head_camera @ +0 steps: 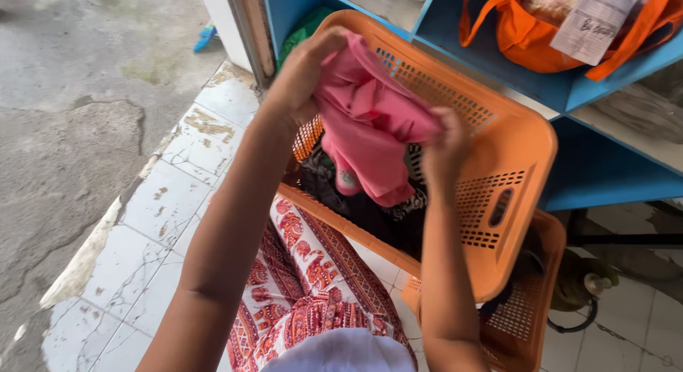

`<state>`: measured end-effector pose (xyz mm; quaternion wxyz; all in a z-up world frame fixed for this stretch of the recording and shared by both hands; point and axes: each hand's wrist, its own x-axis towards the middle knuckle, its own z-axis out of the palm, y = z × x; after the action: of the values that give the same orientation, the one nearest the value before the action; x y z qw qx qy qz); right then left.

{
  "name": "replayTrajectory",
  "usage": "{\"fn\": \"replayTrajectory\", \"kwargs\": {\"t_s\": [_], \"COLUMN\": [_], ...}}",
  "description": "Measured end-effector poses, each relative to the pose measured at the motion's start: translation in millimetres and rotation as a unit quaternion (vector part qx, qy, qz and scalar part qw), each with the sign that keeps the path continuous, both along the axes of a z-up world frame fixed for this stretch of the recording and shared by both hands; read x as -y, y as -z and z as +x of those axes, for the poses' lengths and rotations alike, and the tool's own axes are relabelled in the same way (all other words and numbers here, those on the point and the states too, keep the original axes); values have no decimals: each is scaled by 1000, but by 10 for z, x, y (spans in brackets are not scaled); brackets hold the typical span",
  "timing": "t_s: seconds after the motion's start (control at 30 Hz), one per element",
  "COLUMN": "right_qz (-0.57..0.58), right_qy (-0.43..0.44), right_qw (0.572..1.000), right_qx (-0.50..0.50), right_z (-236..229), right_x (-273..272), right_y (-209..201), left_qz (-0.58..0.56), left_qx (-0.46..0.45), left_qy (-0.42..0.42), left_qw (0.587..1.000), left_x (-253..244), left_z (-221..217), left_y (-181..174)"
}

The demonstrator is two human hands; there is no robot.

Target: The person picks up dark and pink garments from a basket, shakes them out, and places them back into the basket one by one by hand.

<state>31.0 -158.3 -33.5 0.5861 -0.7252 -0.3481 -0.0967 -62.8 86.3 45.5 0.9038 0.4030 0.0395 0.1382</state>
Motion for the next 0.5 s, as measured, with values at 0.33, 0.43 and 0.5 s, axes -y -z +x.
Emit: {"fn": "replayTrajectory", "kwargs": {"t_s": [0.33,0.43,0.5], "right_qz": [-59,-88,-129], "right_qy": [-4,-22,-23], "right_qw": [988,985,985], "right_qx": [141,144,112], "right_z": [32,78,96], "right_x": [74,50,130], "right_y": [-631,-632,-564], "left_qz": [670,707,727], "left_qx": [129,-23,-79], "left_qy": [-207,-219,-267], "left_qw": [702,672,628], "left_x": [747,796,624], "left_z": [22,186,210], "left_y": [28,48,102]}}
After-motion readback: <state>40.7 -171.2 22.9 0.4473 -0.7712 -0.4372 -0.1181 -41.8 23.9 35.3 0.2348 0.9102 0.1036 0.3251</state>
